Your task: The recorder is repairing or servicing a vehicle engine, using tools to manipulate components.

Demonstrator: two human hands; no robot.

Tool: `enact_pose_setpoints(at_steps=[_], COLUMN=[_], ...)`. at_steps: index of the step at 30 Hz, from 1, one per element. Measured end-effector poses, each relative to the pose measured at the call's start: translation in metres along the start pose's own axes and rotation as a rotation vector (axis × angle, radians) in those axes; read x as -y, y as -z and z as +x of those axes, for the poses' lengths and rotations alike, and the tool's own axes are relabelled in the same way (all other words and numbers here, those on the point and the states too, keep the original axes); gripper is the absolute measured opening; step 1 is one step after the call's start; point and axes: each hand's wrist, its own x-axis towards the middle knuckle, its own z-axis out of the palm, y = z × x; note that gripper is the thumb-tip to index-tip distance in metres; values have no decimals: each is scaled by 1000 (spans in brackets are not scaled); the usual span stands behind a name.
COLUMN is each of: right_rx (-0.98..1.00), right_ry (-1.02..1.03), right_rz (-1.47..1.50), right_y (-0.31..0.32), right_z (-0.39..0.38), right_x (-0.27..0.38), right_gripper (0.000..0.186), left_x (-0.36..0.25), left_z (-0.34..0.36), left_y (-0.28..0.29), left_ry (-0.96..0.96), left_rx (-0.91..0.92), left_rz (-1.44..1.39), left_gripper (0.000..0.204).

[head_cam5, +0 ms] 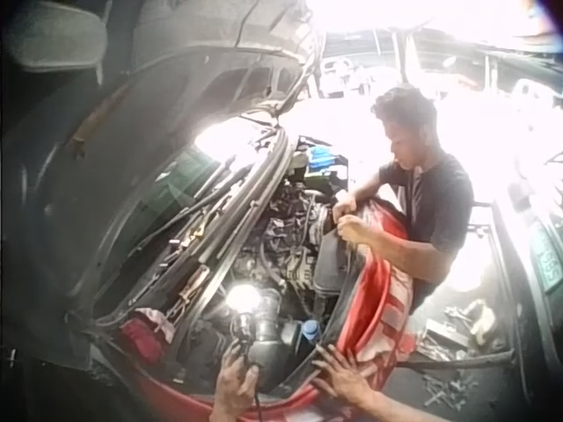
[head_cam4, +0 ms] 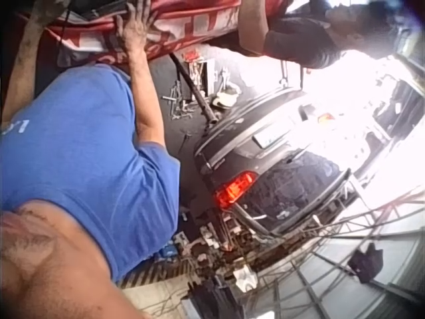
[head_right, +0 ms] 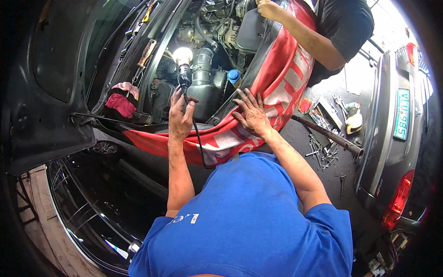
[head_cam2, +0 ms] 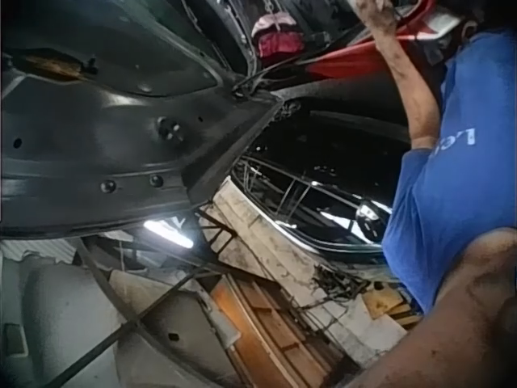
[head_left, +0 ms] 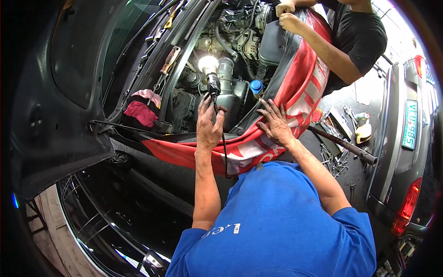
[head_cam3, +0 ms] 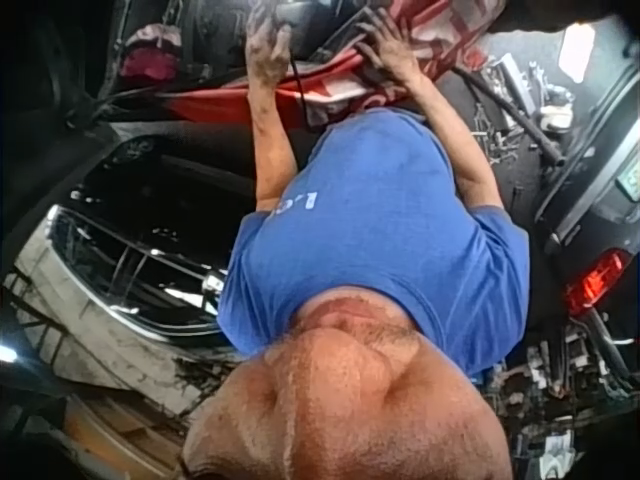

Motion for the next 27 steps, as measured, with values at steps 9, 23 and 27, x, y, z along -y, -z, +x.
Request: enact_pose_setpoints(at_steps=[9, 23, 27], right_rx=[-3, 18, 5], right_ry=[9, 30, 23], right_rz=[13, 15, 13], right_y=[0, 1, -1], right_z=[-1, -1, -2], right_x=[0, 3, 3], right_gripper=[45, 46, 46], left_x=[21, 44, 49], left_z=[-40, -72, -75], left_y=[2, -7, -12], left_ry=[269, 292, 319], left_rx=[-76, -170, -212], left_rz=[-224, -72, -56], left_gripper=[14, 20, 26])
